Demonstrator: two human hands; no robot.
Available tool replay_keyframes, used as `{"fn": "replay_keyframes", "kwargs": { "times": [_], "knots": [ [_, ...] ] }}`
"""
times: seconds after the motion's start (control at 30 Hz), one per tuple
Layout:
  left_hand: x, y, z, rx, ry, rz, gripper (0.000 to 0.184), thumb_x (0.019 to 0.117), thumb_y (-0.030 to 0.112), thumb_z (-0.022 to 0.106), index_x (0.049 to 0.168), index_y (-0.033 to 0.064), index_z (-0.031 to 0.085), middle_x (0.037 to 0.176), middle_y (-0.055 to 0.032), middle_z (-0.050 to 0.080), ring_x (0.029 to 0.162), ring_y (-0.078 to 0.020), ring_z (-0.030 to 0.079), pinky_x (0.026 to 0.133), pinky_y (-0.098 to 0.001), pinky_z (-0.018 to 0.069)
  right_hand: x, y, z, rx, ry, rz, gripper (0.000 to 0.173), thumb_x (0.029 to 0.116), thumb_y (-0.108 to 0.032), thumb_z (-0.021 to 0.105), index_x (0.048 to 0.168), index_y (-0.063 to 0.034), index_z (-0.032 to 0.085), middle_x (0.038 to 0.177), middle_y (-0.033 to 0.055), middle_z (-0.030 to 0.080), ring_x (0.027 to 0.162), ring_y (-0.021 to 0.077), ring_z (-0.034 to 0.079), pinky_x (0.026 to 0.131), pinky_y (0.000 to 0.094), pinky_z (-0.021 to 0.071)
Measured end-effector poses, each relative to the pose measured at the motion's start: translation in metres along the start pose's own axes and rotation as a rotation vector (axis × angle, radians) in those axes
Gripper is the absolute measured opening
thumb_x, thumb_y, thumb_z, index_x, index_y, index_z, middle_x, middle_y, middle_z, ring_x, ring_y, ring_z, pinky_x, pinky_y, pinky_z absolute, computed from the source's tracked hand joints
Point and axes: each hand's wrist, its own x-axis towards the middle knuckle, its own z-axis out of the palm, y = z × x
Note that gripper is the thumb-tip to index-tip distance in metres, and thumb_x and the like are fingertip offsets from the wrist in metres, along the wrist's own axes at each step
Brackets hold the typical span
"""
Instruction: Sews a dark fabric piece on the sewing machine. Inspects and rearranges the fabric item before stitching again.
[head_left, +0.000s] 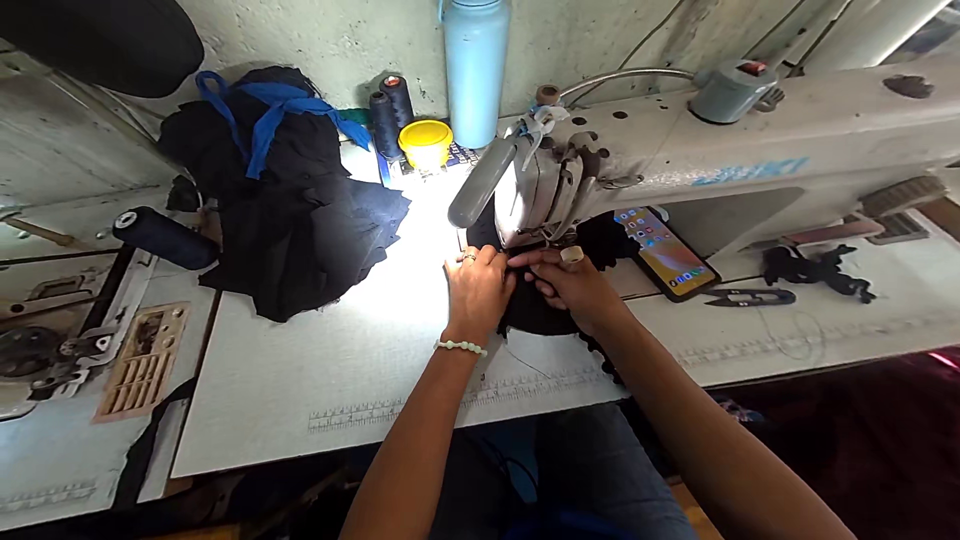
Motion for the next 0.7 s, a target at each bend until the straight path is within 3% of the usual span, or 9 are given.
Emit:
{"fn": "replay_keyframes", "kwargs": {
  "times": [0.03, 0.07, 0.1, 0.17, 0.2, 0.37, 0.43, 0.53, 0.7],
  "knots": [
    [0.001, -0.001, 0.000, -0.011, 0.002, -0.005, 0.012, 0.0884, 0.014, 0.075, 0.090, 0.0023, 0.076, 0.089, -0.0134, 0.070, 0.090, -0.0345, 0.067, 0.079, -0.0574, 0.0477, 0.000, 0.004, -0.001, -0.112, 0.025, -0.088, 0.021, 0.1015, 0.000, 0.056, 0.110, -0.0054, 0.074, 0.090, 0.0004, 0.068, 0.060, 0.0019, 0.050, 0.053, 0.0179, 0.0406],
    [0.001, -0.002, 0.000, -0.035, -0.012, -0.015, 0.011, 0.0903, 0.013, 0.073, 0.091, 0.0029, 0.076, 0.090, -0.0133, 0.070, 0.091, -0.0343, 0.067, 0.080, -0.0573, 0.0479, 0.000, 0.006, -0.003, -0.278, 0.053, -0.180, 0.021, 0.0971, 0.001, 0.062, 0.112, -0.0073, 0.075, 0.104, 0.0026, 0.073, 0.077, 0.0066, 0.062, 0.067, 0.0248, 0.0503],
    [0.002, -0.004, -0.002, -0.069, -0.040, -0.028, 0.011, 0.0919, 0.012, 0.070, 0.093, 0.0034, 0.077, 0.091, -0.0132, 0.070, 0.092, -0.0342, 0.067, 0.080, -0.0572, 0.0478, 0.000, 0.009, -0.004, -0.460, 0.089, -0.294, 0.024, 0.0939, 0.003, 0.065, 0.114, -0.0059, 0.075, 0.113, 0.0081, 0.073, 0.088, 0.0146, 0.066, 0.077, 0.0334, 0.0547],
    [0.004, -0.009, -0.007, -0.144, -0.117, -0.053, 0.013, 0.0950, 0.013, 0.067, 0.096, 0.0038, 0.076, 0.093, -0.0129, 0.069, 0.095, -0.0336, 0.067, 0.082, -0.0575, 0.0485, 0.002, 0.018, -0.004, -0.770, 0.190, -0.498, 0.026, 0.0910, 0.006, 0.065, 0.113, -0.0020, 0.077, 0.115, 0.0206, 0.072, 0.096, 0.0346, 0.071, 0.082, 0.0527, 0.0572],
    [0.005, -0.012, -0.010, -0.178, -0.152, -0.061, 0.014, 0.0962, 0.013, 0.065, 0.097, 0.0036, 0.076, 0.093, -0.0129, 0.069, 0.096, -0.0331, 0.067, 0.084, -0.0574, 0.0485, 0.003, 0.022, -0.004, -0.863, 0.227, -0.553, 0.024, 0.0919, 0.005, 0.065, 0.112, -0.0011, 0.077, 0.114, 0.0239, 0.071, 0.097, 0.0403, 0.072, 0.082, 0.0576, 0.0574],
    [0.009, -0.025, -0.019, -0.257, -0.238, -0.044, 0.014, 0.0992, 0.011, 0.061, 0.100, 0.0017, 0.073, 0.097, -0.0144, 0.068, 0.098, -0.0320, 0.067, 0.087, -0.0574, 0.0495, 0.003, 0.023, 0.000, -0.926, 0.277, -0.601, 0.013, 0.0954, -0.006, 0.069, 0.104, 0.0004, 0.077, 0.107, 0.0239, 0.071, 0.088, 0.0403, 0.072, 0.075, 0.0570, 0.0582],
    [0.008, -0.023, -0.020, -0.252, -0.218, -0.016, 0.014, 0.0951, 0.014, 0.068, 0.101, 0.0019, 0.072, 0.098, -0.0139, 0.069, 0.097, -0.0314, 0.067, 0.086, -0.0562, 0.0507, 0.003, 0.020, 0.002, -0.882, 0.246, -0.535, 0.015, 0.0970, -0.010, 0.069, 0.104, 0.0012, 0.076, 0.108, 0.0239, 0.070, 0.089, 0.0399, 0.071, 0.077, 0.0581, 0.0570],
    [0.005, -0.012, -0.014, -0.145, -0.115, 0.020, 0.027, 0.0853, 0.022, 0.081, 0.101, 0.0015, 0.073, 0.093, -0.0144, 0.070, 0.092, -0.0348, 0.068, 0.080, -0.0573, 0.0518, 0.003, 0.015, 0.007, -0.838, 0.251, -0.451, 0.017, 0.0984, -0.012, 0.068, 0.105, 0.0022, 0.075, 0.113, 0.0261, 0.069, 0.096, 0.0424, 0.070, 0.082, 0.0607, 0.0551],
    [0.003, -0.013, -0.002, -0.063, 0.016, 0.082, 0.009, 0.0861, 0.009, 0.076, 0.091, 0.0026, 0.075, 0.085, -0.0133, 0.070, 0.085, -0.0341, 0.068, 0.074, -0.0532, 0.0524, 0.001, 0.012, 0.013, -0.752, 0.267, -0.413, 0.017, 0.0985, -0.012, 0.068, 0.106, 0.0023, 0.074, 0.106, 0.0224, 0.072, 0.099, 0.0387, 0.070, 0.087, 0.0588, 0.0534]
  ]
}}
